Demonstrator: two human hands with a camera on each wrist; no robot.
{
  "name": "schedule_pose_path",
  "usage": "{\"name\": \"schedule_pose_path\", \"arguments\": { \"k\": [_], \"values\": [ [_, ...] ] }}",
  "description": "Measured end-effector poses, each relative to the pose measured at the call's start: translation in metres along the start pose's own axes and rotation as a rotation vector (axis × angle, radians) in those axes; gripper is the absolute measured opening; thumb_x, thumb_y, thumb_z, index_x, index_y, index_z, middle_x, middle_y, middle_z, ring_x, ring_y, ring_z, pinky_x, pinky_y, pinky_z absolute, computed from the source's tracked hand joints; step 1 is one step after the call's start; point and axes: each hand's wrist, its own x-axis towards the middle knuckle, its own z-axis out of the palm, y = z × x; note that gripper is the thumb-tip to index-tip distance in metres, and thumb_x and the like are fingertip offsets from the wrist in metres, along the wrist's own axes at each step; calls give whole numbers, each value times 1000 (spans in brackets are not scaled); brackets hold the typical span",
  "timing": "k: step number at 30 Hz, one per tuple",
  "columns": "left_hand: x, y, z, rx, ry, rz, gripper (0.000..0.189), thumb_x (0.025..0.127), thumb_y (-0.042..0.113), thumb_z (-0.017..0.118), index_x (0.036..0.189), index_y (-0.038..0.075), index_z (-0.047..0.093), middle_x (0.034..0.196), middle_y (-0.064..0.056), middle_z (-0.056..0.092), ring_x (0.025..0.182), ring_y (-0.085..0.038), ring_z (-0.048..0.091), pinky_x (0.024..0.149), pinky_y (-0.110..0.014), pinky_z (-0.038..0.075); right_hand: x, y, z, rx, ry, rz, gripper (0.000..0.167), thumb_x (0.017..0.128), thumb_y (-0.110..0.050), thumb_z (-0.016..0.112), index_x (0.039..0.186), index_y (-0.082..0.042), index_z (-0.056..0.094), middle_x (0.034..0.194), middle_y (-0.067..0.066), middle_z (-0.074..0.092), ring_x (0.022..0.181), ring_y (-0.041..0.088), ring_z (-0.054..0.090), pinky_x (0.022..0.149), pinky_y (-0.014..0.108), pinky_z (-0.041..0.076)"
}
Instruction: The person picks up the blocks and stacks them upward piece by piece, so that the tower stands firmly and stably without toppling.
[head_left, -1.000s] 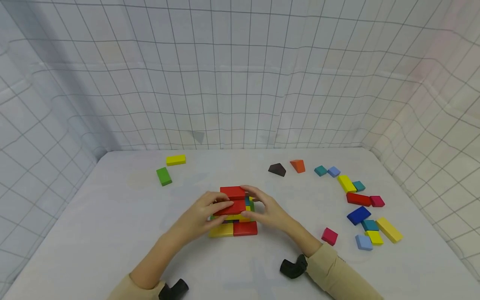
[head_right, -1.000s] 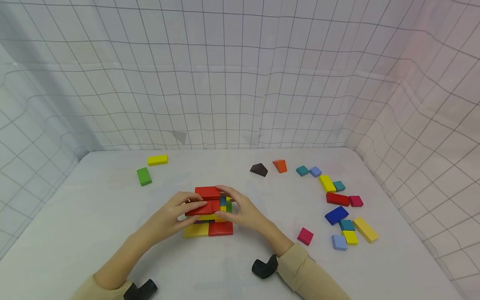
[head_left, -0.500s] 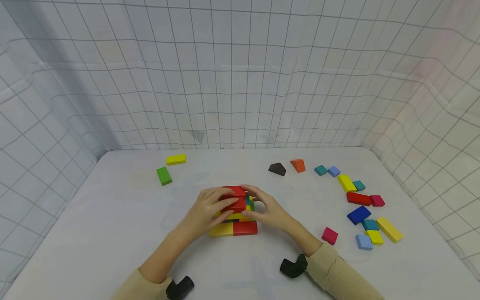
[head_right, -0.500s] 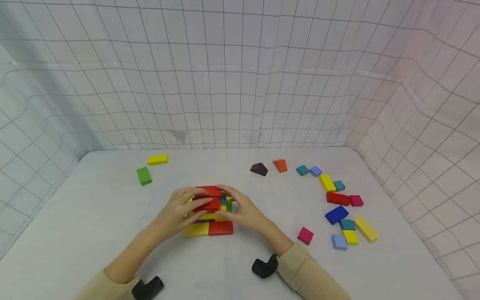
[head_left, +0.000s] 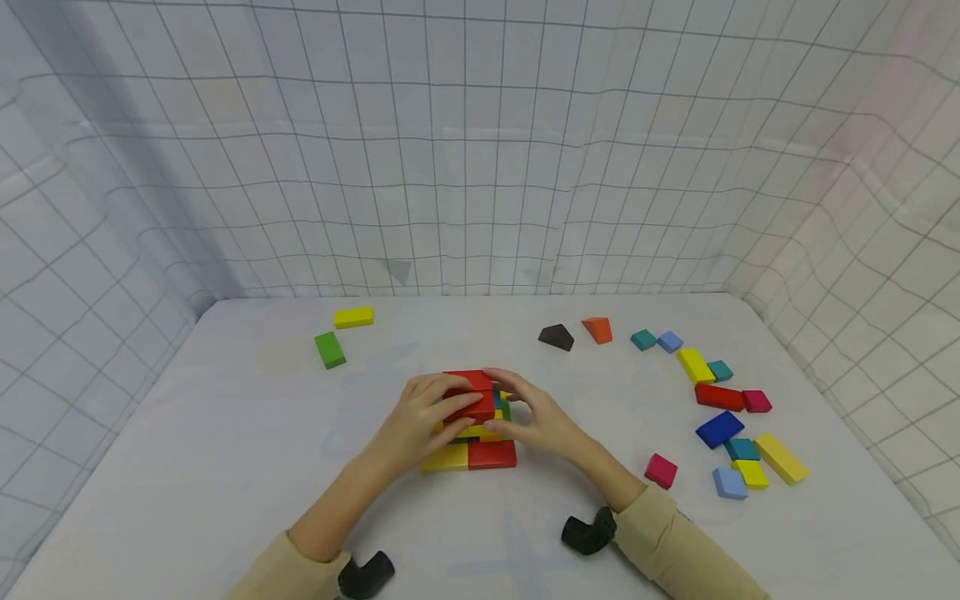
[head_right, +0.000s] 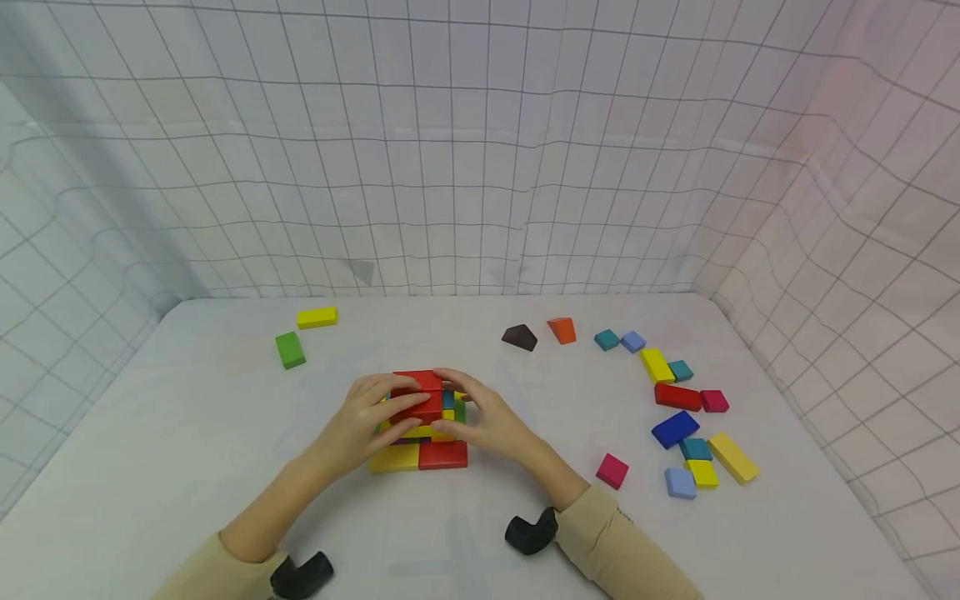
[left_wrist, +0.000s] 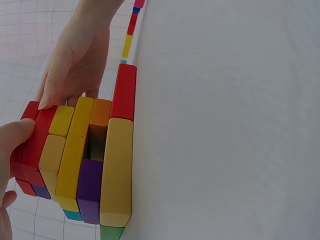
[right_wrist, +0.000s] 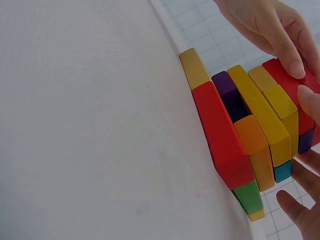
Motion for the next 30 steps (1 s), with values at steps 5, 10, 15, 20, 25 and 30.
{"name": "schedule_pose_path", "arguments": {
  "k": [5, 10, 15, 20, 25, 30],
  "values": [
    [-3, -3, -1, -35, -6, -16, 47, 68, 17, 80, 112, 9, 65, 116, -8, 55, 109, -24, 47, 90, -43, 40, 0, 1, 0, 4, -3, 4, 65, 83, -12, 67, 138, -11, 35, 136, 6, 44, 119, 21, 47, 95, 43, 42],
    [-8, -11, -7, -207, -74, -151, 56, 72, 19, 77, 123, 11, 56, 132, -11, 44, 121, -28, 38, 94, -51, 39, 1, -10, -1, 3, 0, 18, 62, 83, -11, 66, 138, -10, 36, 136, 7, 44, 119, 23, 47, 94, 45, 43],
    [-12, -20, -10, -425, -170, -375, 66, 76, 23, 74, 134, 10, 44, 140, -9, 38, 128, -28, 34, 97, -54, 36, 1, -11, -1, 6, 0, 35, 63, 83, -9, 66, 138, -7, 35, 136, 10, 44, 119, 25, 47, 94, 46, 42],
    [-14, -23, -9, -518, -176, -421, 64, 78, 21, 73, 134, 11, 43, 133, -7, 46, 124, -25, 40, 98, -52, 36, 1, -1, 0, -9, 3, 37, 64, 84, -18, 66, 139, -12, 33, 139, 4, 41, 121, 20, 45, 95, 41, 42],
    [-14, -22, -8, -551, -155, -413, 61, 77, 19, 74, 131, 11, 46, 130, -7, 49, 121, -24, 42, 98, -51, 37, 1, -1, 0, -16, 14, 1, 62, 84, -16, 66, 138, -13, 37, 138, 3, 41, 122, 19, 43, 95, 41, 42],
    [-15, -24, -8, -539, -168, -404, 64, 76, 19, 75, 132, 10, 44, 131, -8, 48, 121, -25, 42, 98, -51, 37, 1, -9, 0, -40, 24, -33, 59, 82, -8, 67, 134, -6, 41, 136, 9, 43, 120, 21, 43, 92, 42, 44]
  ]
}}
